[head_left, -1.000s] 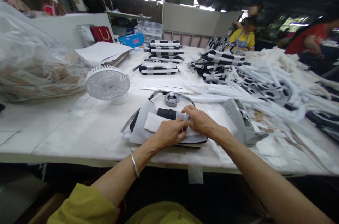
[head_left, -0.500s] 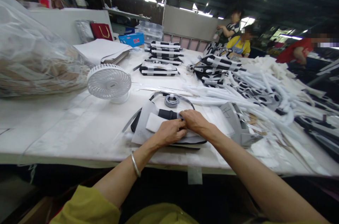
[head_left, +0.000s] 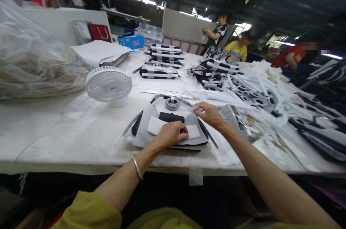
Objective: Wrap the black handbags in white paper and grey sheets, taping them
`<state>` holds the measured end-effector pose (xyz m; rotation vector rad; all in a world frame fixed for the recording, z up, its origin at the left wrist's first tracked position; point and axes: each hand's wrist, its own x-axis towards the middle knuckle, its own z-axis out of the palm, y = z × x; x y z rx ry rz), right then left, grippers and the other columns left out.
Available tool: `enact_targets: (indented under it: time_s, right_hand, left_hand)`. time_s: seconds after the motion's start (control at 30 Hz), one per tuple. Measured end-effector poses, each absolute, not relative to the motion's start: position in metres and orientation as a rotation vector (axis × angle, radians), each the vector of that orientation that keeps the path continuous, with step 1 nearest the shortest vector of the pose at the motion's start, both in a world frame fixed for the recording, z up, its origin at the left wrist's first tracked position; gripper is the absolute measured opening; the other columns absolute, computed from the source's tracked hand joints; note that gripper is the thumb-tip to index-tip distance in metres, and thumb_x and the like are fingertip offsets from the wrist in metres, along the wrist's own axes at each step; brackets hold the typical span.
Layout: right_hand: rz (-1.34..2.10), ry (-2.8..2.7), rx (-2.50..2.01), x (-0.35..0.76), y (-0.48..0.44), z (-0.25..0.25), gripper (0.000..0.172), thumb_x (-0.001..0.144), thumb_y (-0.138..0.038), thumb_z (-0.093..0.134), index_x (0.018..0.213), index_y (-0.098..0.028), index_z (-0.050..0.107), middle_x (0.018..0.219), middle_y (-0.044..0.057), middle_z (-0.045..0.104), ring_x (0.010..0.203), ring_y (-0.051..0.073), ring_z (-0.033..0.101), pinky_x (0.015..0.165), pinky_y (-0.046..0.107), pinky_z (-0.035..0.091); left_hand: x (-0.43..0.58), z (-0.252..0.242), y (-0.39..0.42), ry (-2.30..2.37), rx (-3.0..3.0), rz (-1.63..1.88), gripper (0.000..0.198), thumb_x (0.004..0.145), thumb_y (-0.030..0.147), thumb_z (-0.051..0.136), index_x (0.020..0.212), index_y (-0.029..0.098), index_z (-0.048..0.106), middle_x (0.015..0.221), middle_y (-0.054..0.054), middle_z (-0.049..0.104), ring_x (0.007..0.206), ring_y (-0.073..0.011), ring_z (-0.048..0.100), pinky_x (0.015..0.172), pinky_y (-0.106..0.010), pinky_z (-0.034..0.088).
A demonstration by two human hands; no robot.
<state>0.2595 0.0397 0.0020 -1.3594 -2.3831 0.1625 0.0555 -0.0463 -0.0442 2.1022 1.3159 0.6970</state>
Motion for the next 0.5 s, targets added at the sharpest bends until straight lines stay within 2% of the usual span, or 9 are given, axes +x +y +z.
enact_targets:
  time_s: [0.17, 0.3, 0.43, 0.5]
  right_hand:
    - [0.222, -2.332, -1.061, 0.280, 0.029, 0.016, 0.013, 0.080, -0.020, 0.063, 0.091, -0.020, 0.071, 0.104, 0.005, 0.075, 0.094, 0.021, 0.070, 0.089, 0.034, 0.054]
    - [0.240, -2.471, -0.900, 0.284, -0.002, 0.019, 0.011, 0.080, -0.015, 0.059, 0.087, -0.021, 0.067, 0.103, 0.004, 0.075, 0.095, 0.019, 0.071, 0.086, 0.031, 0.056]
    - [0.195, -2.672, -0.880, 0.279, -0.041, 0.003, 0.012, 0.080, -0.009, 0.057, 0.084, -0.020, 0.063, 0.086, 0.003, 0.073, 0.081, 0.016, 0.070, 0.074, 0.025, 0.055]
    - [0.091, -2.695, -0.943, 0.273, -0.056, -0.010, 0.011, 0.083, -0.010, 0.057, 0.083, -0.019, 0.062, 0.080, 0.003, 0.071, 0.076, 0.016, 0.068, 0.073, 0.025, 0.054]
  left_hand:
    - [0.056, -0.043, -0.048, 1.338, 2.106, 0.715, 0.004, 0.084, 0.028, 0.070, 0.085, 0.025, 0.072, 0.085, 0.003, 0.066, 0.077, -0.0154, 0.061, 0.066, -0.025, 0.038]
    - [0.057, -0.043, -0.049, 1.346, 2.098, 0.730, 0.003, 0.083, 0.028, 0.072, 0.084, 0.025, 0.071, 0.083, 0.004, 0.065, 0.077, -0.0148, 0.061, 0.066, -0.025, 0.038]
    - [0.057, -0.046, -0.050, 1.342, 2.146, 0.758, 0.005, 0.083, 0.027, 0.072, 0.084, 0.025, 0.068, 0.082, 0.006, 0.064, 0.077, -0.0146, 0.061, 0.067, -0.025, 0.039]
    - [0.057, -0.049, -0.051, 1.358, 2.188, 0.785, 0.009, 0.084, 0.025, 0.070, 0.090, 0.024, 0.065, 0.088, 0.005, 0.064, 0.077, -0.0148, 0.061, 0.067, -0.026, 0.040]
